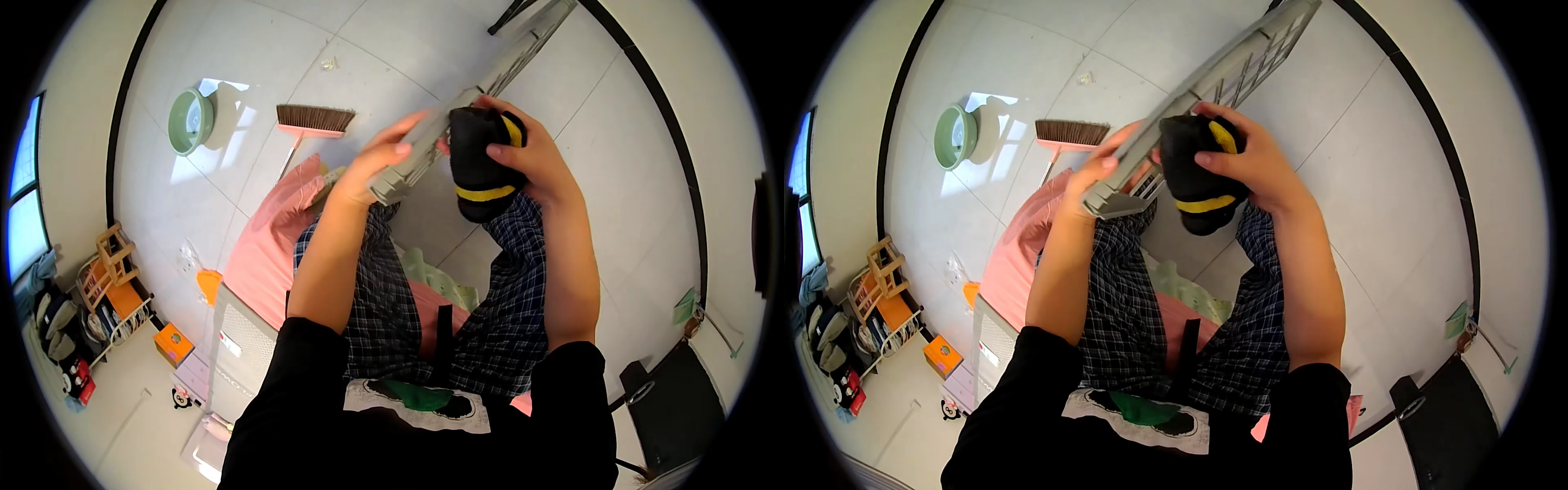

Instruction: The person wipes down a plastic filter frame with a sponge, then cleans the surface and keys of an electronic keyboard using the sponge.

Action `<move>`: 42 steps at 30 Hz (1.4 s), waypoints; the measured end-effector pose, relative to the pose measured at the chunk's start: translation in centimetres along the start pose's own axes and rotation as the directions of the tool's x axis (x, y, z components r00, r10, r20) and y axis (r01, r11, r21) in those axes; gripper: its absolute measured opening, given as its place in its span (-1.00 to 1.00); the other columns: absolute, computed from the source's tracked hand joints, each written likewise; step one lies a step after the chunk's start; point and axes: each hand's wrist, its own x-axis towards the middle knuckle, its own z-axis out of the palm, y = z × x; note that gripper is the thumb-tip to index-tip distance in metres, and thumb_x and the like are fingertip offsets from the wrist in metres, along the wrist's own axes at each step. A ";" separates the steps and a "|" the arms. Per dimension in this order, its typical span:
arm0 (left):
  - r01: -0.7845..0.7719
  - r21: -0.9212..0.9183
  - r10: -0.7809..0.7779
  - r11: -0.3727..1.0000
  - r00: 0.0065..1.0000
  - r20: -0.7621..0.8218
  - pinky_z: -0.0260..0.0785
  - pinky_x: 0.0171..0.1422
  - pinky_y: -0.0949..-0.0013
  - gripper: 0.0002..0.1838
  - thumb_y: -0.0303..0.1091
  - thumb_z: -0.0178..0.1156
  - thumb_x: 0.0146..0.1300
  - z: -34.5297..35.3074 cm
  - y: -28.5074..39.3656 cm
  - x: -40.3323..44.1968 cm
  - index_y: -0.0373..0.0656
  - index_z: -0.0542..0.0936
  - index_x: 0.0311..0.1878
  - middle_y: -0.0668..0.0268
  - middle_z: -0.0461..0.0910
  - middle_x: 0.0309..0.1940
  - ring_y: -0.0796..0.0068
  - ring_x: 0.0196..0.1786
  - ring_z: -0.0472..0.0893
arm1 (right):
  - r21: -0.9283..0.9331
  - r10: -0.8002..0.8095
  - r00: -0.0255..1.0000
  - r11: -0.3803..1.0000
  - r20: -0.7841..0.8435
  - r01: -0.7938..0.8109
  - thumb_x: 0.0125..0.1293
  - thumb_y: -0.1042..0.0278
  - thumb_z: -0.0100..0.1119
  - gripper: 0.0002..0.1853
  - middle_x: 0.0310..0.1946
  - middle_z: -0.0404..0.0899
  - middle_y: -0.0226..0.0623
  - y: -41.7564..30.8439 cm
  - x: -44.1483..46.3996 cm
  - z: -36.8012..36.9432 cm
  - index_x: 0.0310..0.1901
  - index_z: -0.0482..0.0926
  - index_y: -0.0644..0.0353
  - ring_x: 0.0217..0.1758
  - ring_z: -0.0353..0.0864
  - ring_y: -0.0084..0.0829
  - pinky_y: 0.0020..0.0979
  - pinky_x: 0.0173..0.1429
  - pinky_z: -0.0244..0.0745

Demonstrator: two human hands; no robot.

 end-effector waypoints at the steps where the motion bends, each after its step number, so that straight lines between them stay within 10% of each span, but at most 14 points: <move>1: -0.042 -0.048 0.045 0.998 0.996 0.075 0.23 0.25 0.42 -0.24 -0.03 0.15 0.13 -0.3 0.4 0.1 -0.39 0.35 0.30 0.14 0.53 0.02 0.39 0.11 0.47 | -0.022 -0.003 1.000 1.000 0.025 0.004 0.03 0.41 0.44 -0.44 -0.06 0.57 -0.28 -1.1 -0.3 0.1 0.10 0.48 0.28 -0.02 0.56 -0.46 -0.42 0.10 0.48; 7: -0.070 -0.105 0.071 0.992 0.997 0.004 0.25 0.26 0.28 -0.17 0.02 0.22 0.11 -2.1 1.8 -0.9 -0.46 0.29 0.28 0.09 0.52 -0.11 0.26 0.09 0.48 | -0.154 -0.183 0.974 0.975 -0.135 0.162 0.05 0.55 0.33 -0.57 -0.14 0.61 -0.36 -1.1 -0.5 -0.2 0.02 0.52 0.25 -0.04 0.56 -0.52 -0.45 0.10 0.46; 10: -0.102 -0.074 0.095 0.992 0.991 -0.089 0.01 0.49 0.13 -0.16 0.07 0.16 0.08 -2.1 1.7 -0.8 -0.50 0.31 0.23 0.13 0.45 -0.29 0.24 -0.15 0.52 | -0.703 -0.504 0.863 0.604 0.028 0.375 -0.05 0.53 0.34 -0.49 -0.14 0.60 -0.29 -0.5 -0.7 1.0 0.03 0.50 0.16 -0.09 0.63 -0.38 -0.42 0.05 0.50; 13: -0.116 -0.071 0.114 0.991 0.993 -0.032 -0.01 0.51 0.11 -0.21 0.06 0.16 0.07 -2.5 1.3 -0.1 -0.50 0.35 0.15 0.15 0.43 -0.34 0.28 -0.22 0.50 | -0.851 -0.571 0.817 0.385 0.083 0.356 -0.07 0.48 0.37 -0.48 -0.14 0.57 -0.26 0.1 -0.6 1.9 0.02 0.50 0.12 -0.09 0.63 -0.20 -0.35 -0.02 0.54; 19: -0.051 -0.401 0.024 0.915 0.997 -0.071 0.01 0.49 0.10 -0.23 0.05 0.19 0.05 -2.0 0.7 -0.4 -0.54 0.35 0.08 0.18 0.42 -0.37 0.30 -0.27 0.45 | -0.895 -0.604 0.796 0.377 -0.043 0.237 -0.07 0.44 0.38 -0.49 -0.11 0.59 -0.30 -0.4 -0.9 2.1 0.02 0.51 0.04 -0.09 0.62 -0.18 -0.29 -0.05 0.55; 26: 0.014 -0.172 0.005 0.985 0.994 0.107 0.09 0.43 0.17 -0.21 0.09 0.20 0.06 -2.0 0.6 -0.3 -0.53 0.36 0.09 0.16 0.43 -0.35 0.32 -0.23 0.45 | -0.944 -0.688 0.718 0.158 0.104 0.289 -0.12 0.41 0.42 -0.51 -0.11 0.61 -0.37 -0.6 -1.2 2.6 -0.03 0.58 0.00 -0.07 0.61 -0.27 -0.33 -0.07 0.57; 32: 0.095 0.039 -0.097 0.995 0.994 0.055 0.31 0.01 0.39 -0.18 0.10 0.24 0.05 -1.2 0.0 -0.3 -0.45 0.39 0.18 0.20 0.52 -0.18 0.44 -0.13 0.49 | -0.961 -0.667 0.745 0.188 0.027 0.203 -0.11 0.40 0.42 -0.54 -0.16 0.60 -0.38 0.0 -1.2 3.2 -0.06 0.60 0.02 -0.12 0.61 -0.28 -0.33 -0.13 0.56; 37: 0.143 0.155 -0.141 0.977 0.990 -0.028 0.24 -0.02 0.45 -0.16 0.27 0.24 0.01 1.0 0.8 -0.1 -0.43 0.43 0.01 0.24 0.47 -0.33 0.44 -0.17 0.45 | -0.950 -0.639 0.768 0.258 -0.030 0.178 -0.10 0.40 0.41 -0.58 -0.19 0.59 -0.35 0.3 -1.2 3.8 -0.11 0.61 0.08 -0.13 0.61 -0.26 -0.32 -0.13 0.55; 42: 0.100 0.200 -0.111 0.975 0.993 0.044 0.25 0.02 0.43 -0.37 0.01 0.13 0.14 0.5 0.6 -0.4 -0.39 0.46 0.09 0.28 0.47 -0.22 0.50 -0.17 0.44 | -0.882 -0.548 0.836 0.404 -0.021 0.243 -0.09 0.40 0.41 -0.60 -0.19 0.58 -0.33 0.3 -1.5 4.8 -0.12 0.60 0.11 -0.13 0.61 -0.24 -0.32 -0.11 0.55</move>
